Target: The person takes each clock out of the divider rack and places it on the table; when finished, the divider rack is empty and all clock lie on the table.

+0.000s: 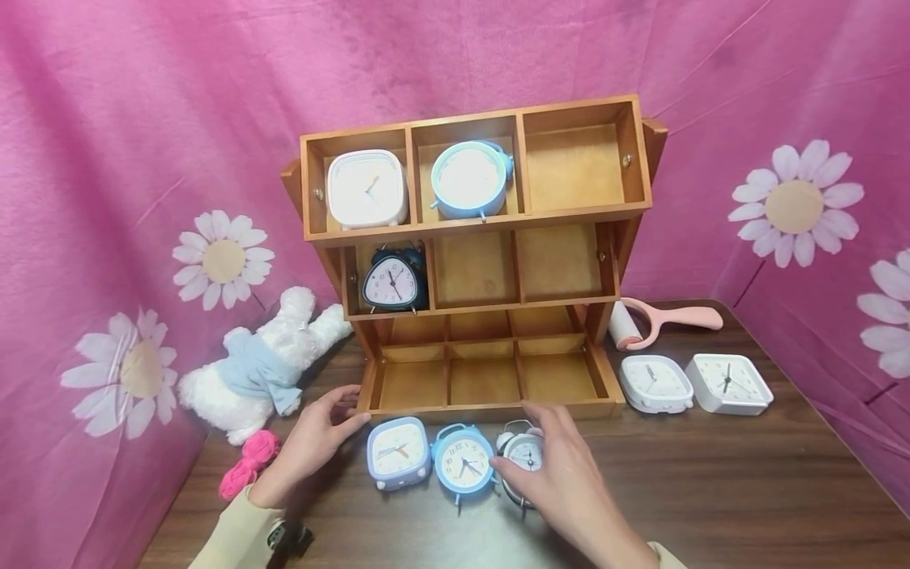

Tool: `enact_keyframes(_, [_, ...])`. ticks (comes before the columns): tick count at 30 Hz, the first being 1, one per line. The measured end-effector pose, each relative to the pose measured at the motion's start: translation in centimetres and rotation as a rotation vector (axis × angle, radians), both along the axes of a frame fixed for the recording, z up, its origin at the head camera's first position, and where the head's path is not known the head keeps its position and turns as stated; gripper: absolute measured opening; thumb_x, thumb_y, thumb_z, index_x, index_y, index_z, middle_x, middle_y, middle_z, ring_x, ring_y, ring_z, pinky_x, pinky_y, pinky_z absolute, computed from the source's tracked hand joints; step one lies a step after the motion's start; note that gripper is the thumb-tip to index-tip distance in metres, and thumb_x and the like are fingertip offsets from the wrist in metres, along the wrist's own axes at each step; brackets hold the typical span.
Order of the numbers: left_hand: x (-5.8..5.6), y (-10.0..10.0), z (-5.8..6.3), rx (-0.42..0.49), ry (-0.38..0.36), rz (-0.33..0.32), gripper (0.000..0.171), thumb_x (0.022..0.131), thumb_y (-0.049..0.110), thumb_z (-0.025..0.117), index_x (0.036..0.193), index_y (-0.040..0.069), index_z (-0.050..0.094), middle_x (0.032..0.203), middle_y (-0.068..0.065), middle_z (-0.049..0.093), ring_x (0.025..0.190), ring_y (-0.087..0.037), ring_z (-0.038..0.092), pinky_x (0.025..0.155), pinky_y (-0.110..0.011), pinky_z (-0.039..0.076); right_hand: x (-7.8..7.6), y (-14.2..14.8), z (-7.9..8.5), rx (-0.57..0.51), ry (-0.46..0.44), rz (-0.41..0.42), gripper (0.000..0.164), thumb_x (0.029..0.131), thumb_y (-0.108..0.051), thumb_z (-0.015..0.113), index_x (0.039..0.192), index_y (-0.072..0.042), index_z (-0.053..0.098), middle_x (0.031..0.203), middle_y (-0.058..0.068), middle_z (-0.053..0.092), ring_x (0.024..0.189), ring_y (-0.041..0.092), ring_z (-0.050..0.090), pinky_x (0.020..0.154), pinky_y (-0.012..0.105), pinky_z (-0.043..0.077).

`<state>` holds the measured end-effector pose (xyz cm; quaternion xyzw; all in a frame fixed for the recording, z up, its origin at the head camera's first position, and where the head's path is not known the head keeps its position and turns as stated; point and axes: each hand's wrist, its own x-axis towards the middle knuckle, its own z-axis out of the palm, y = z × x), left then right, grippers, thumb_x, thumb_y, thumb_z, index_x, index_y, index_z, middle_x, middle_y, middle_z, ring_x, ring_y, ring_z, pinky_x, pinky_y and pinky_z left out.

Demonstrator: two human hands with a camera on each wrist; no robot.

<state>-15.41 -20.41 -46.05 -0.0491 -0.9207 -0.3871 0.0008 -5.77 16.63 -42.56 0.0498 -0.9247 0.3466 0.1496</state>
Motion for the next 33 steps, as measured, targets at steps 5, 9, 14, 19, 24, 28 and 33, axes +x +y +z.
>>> enact_keyframes(5, [0.0, 0.0, -0.1, 0.003, -0.004, 0.002, 0.048, 0.102, 0.019, 0.084, 0.145, 0.004, 0.069, 0.135, -0.017, 0.077, 0.11, -0.026, 0.081, 0.081, -0.032, 0.063, -0.4, -0.9, 1.0, -0.021, 0.02, 0.019, 0.084, 0.077, -0.042, 0.104, 0.145, -0.007, 0.069, 0.134, 0.01, 0.073, 0.122, 0.034, 0.074, 0.1, 0.063, 0.059])
enact_keyframes(9, [0.1, 0.0, -0.1, 0.004, -0.017, 0.003, 0.048, 0.103, 0.019, 0.084, 0.146, 0.004, 0.068, 0.134, -0.017, 0.077, 0.109, -0.025, 0.081, 0.078, -0.03, 0.062, -0.6, -1.5, 2.0, -0.036, 0.008, 0.023, 0.081, 0.08, -0.039, 0.102, 0.147, -0.008, 0.068, 0.134, 0.009, 0.073, 0.123, 0.032, 0.073, 0.1, 0.06, 0.059])
enact_keyframes(14, [0.1, 0.0, -0.1, 0.0, -0.014, 0.007, 0.048, 0.102, 0.019, 0.084, 0.145, 0.004, 0.069, 0.136, -0.018, 0.077, 0.11, -0.026, 0.081, 0.081, -0.033, 0.064, -1.5, -2.4, 3.6, -0.077, 0.017, 0.05, 0.081, 0.082, -0.039, 0.101, 0.149, -0.009, 0.066, 0.137, 0.01, 0.072, 0.126, 0.034, 0.072, 0.102, 0.061, 0.059])
enact_keyframes(19, [0.1, 0.1, 0.0, -0.009, 0.0, 0.007, 0.047, 0.102, 0.018, 0.085, 0.144, 0.005, 0.07, 0.134, -0.017, 0.077, 0.109, -0.025, 0.081, 0.084, -0.035, 0.063, -2.6, -3.7, 5.2, -0.113, 0.029, 0.078, 0.078, 0.084, -0.036, 0.1, 0.149, -0.01, 0.066, 0.142, 0.01, 0.07, 0.13, 0.034, 0.069, 0.105, 0.061, 0.058])
enact_keyframes(24, [0.0, 0.1, 0.0, 0.005, 0.004, -0.001, 0.047, 0.102, 0.018, 0.084, 0.144, 0.004, 0.07, 0.134, -0.017, 0.077, 0.11, -0.025, 0.081, 0.084, -0.034, 0.063, -3.4, -4.9, 6.3, -0.149, 0.006, 0.101, 0.078, 0.087, -0.035, 0.099, 0.152, -0.011, 0.064, 0.147, 0.009, 0.068, 0.136, 0.034, 0.067, 0.11, 0.062, 0.057])
enact_keyframes(28, [0.0, 0.0, 0.0, 0.016, -0.007, 0.0, 0.047, 0.102, 0.018, 0.084, 0.145, 0.005, 0.069, 0.134, -0.017, 0.077, 0.11, -0.025, 0.081, 0.081, -0.032, 0.063, -4.0, -5.6, 7.0, -0.187, -0.019, 0.118, 0.079, 0.089, -0.038, 0.098, 0.155, -0.013, 0.062, 0.151, 0.008, 0.065, 0.141, 0.033, 0.065, 0.114, 0.063, 0.054])
enact_keyframes(33, [-0.1, 0.0, 0.0, 0.012, -0.004, 0.004, 0.047, 0.102, 0.019, 0.084, 0.145, 0.005, 0.069, 0.134, -0.017, 0.078, 0.111, -0.025, 0.081, 0.087, -0.038, 0.066, -4.8, -6.4, 7.8, -0.219, -0.031, 0.132, 0.078, 0.09, -0.039, 0.096, 0.156, -0.015, 0.061, 0.153, 0.006, 0.063, 0.143, 0.032, 0.063, 0.116, 0.063, 0.054])
